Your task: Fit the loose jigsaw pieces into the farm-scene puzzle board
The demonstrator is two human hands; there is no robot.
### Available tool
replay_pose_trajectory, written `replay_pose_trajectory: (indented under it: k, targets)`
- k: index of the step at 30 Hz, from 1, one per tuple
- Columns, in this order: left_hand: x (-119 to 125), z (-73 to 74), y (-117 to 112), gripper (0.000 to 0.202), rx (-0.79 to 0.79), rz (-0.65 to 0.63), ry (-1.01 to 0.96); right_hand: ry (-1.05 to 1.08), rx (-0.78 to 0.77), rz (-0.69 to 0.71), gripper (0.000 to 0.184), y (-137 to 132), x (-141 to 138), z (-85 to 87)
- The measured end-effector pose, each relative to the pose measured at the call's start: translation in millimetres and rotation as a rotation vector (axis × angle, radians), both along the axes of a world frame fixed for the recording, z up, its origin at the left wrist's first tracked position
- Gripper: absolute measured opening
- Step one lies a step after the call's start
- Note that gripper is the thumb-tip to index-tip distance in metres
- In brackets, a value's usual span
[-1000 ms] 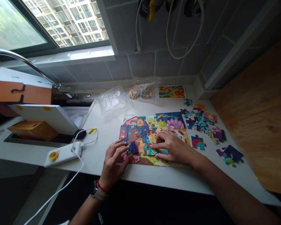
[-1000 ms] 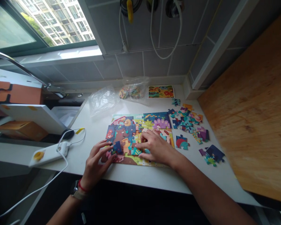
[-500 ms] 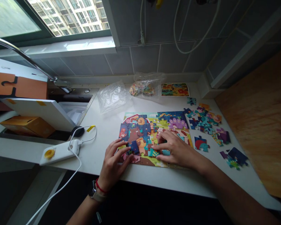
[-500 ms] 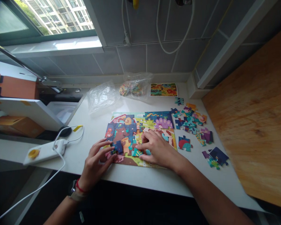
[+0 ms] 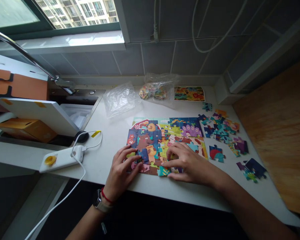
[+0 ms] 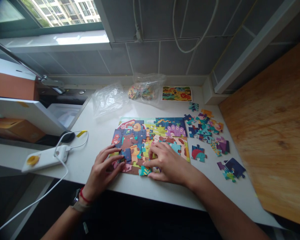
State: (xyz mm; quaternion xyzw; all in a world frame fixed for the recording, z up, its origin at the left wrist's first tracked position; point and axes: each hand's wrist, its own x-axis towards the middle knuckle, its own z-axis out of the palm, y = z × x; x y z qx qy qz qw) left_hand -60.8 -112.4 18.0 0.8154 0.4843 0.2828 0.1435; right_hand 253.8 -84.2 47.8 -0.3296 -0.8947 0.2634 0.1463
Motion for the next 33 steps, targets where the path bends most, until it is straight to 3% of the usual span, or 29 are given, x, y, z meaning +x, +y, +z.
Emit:
replay_pose_trajectory:
  k: [5,10,15,33]
  targets:
    - [0.7,1.5,0.4,0.018,0.004,-0.002,-0.003,-0.031,0.006,0.013,0.031,-5.2,-6.9,-1.5]
    - [2.4,3.0,0.3,0.017,0.005,-0.004,0.000,-0.036,-0.002,0.011,0.047,-6.0,-7.6,0.0]
    - [2.8,2.8,0.9,0.017,0.005,-0.001,0.014,-0.050,0.011,0.005,0.051,-6.4,-5.6,-2.9]
    - [3.5,3.1,2.6,0.019,0.002,0.011,0.025,-0.059,-0.022,0.027,0.045,-5.6,-7.7,2.3]
